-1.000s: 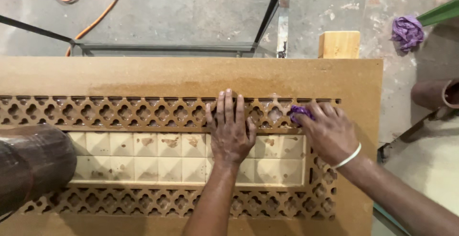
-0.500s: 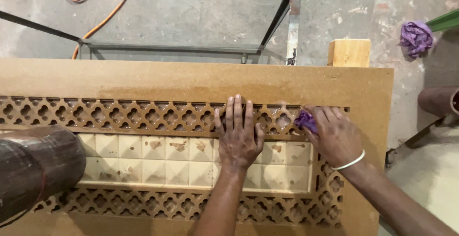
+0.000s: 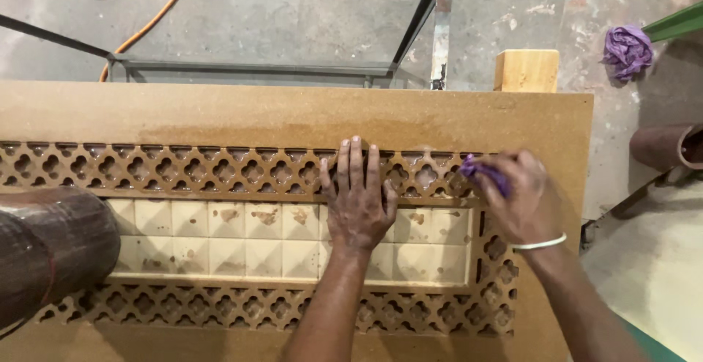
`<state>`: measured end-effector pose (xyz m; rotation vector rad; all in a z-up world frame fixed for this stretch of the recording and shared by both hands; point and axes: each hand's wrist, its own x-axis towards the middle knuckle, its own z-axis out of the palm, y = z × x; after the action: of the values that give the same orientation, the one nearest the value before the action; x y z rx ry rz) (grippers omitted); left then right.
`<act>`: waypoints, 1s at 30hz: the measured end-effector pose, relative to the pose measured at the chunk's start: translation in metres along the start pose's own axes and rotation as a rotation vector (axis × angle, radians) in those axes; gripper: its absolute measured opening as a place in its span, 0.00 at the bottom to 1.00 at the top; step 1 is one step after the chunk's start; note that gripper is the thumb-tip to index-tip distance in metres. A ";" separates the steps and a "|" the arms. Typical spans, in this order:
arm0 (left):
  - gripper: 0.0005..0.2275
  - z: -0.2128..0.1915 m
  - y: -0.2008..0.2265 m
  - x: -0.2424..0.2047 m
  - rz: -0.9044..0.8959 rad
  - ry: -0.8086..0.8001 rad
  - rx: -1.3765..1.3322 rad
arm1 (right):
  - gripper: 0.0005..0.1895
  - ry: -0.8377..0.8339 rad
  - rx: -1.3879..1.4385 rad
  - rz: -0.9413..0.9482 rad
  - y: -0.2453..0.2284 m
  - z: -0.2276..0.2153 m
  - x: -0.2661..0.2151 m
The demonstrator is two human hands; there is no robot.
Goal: The person applies a dark liquid finish to a large, intricately carved wooden panel using a purple cloth. They repeatedly dip the cloth into a metal container and wipe the finish onto the surface, covering both the flat areas and the detailed lattice patterns.
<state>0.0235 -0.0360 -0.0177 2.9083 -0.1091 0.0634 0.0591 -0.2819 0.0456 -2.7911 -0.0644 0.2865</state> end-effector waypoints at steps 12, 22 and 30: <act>0.28 0.001 0.000 0.001 0.007 0.019 0.011 | 0.16 0.000 -0.186 -0.290 -0.025 0.032 -0.019; 0.29 0.004 -0.001 0.000 0.005 0.012 -0.003 | 0.10 -0.133 -0.245 -0.254 -0.033 0.024 -0.020; 0.29 0.000 -0.001 0.002 0.008 0.008 0.012 | 0.13 -0.095 -0.224 -0.327 -0.032 0.031 -0.011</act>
<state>0.0251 -0.0348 -0.0178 2.9196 -0.1188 0.0768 0.0417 -0.2424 0.0295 -2.9207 -0.6027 0.3467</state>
